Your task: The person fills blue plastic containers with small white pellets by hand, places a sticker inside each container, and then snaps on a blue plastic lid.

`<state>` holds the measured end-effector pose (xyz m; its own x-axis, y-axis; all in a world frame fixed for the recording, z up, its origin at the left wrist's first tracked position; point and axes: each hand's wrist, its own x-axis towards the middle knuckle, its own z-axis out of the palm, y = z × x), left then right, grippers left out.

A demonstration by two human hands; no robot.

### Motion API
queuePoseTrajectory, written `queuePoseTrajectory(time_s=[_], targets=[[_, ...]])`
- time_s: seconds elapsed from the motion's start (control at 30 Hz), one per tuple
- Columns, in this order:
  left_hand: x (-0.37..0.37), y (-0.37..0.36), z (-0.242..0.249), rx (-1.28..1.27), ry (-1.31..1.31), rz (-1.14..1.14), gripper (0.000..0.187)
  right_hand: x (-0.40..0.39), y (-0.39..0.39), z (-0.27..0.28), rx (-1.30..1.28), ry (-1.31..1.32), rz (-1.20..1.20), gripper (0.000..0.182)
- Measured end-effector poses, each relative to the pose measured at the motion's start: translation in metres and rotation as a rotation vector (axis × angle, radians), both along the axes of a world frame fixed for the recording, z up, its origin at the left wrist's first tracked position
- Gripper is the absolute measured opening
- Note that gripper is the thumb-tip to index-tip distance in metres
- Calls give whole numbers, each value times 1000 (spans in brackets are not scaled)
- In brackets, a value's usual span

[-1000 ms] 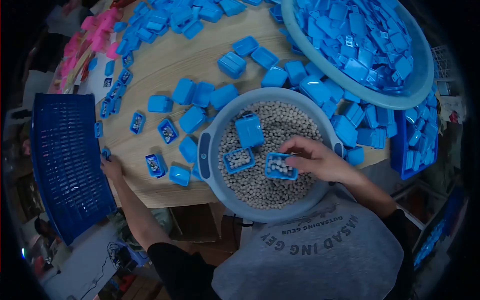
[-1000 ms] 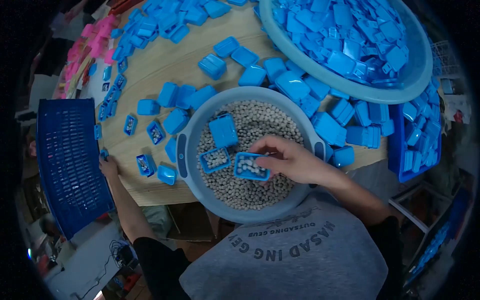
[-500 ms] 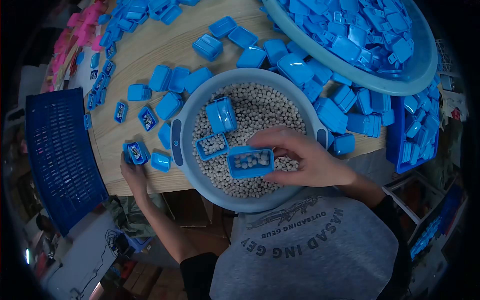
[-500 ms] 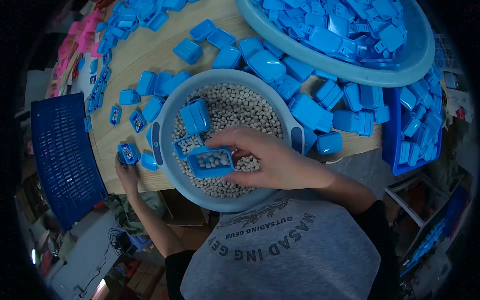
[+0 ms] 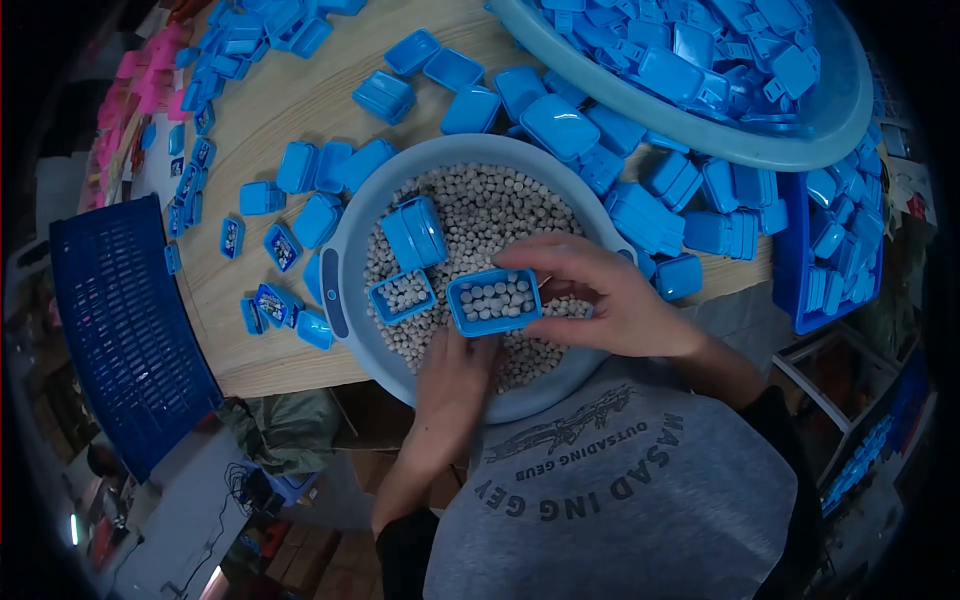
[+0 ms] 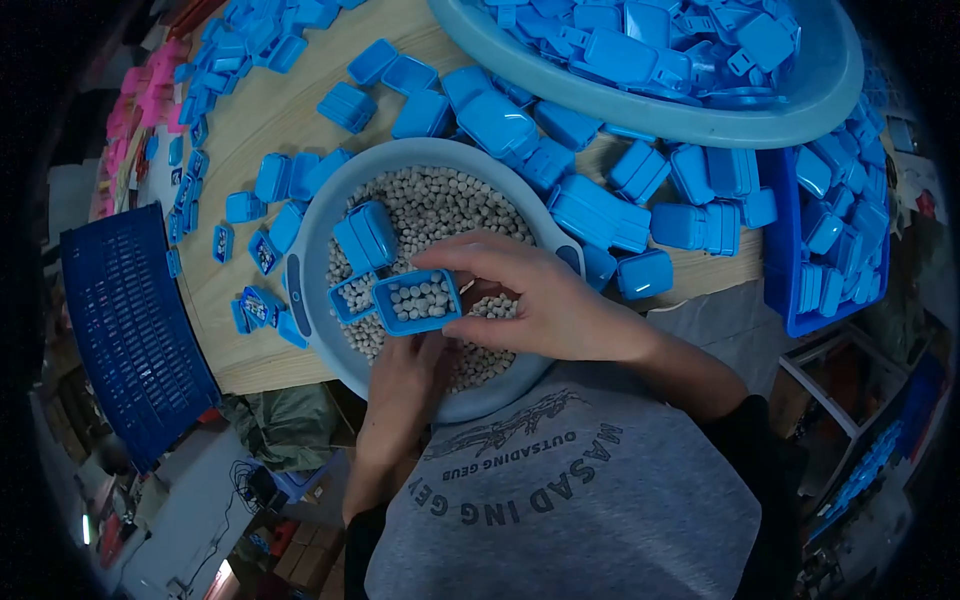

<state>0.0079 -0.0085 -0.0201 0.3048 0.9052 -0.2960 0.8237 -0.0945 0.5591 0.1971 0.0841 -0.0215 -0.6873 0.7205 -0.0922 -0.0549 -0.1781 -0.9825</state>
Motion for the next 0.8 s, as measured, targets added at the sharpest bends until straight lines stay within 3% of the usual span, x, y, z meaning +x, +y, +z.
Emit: queuePoseTrajectory(time_s=[0.13,0.23,0.27,0.37,0.5,0.6,0.7,0.73,0.8], targets=[[-4,1,5,-59,-41,29,33,4,1,1,-10,-17,-11,53],[-16,7,21,42,-59,184,28,5,1,3,-26,-53,-16,53],[-19,6,26,43,-70,238,37,5,1,2,-27,-66,-13,54],[-16,8,43,154,-290,351,39,3,0,1,-19,-87,1,54],[8,29,48,278,-296,392,52,-3,-3,2,-21,-67,16,53],[2,27,51,229,-383,435,52,-5,-3,1,-66,-7,-11,52],[-22,19,49,355,-492,596,49,-3,-2,5,-115,-14,-10,50],[-42,16,41,440,-469,689,40,-3,-1,5,-127,-19,9,49],[-105,15,25,598,-155,892,30,-8,-6,-8,-76,111,-65,51]])
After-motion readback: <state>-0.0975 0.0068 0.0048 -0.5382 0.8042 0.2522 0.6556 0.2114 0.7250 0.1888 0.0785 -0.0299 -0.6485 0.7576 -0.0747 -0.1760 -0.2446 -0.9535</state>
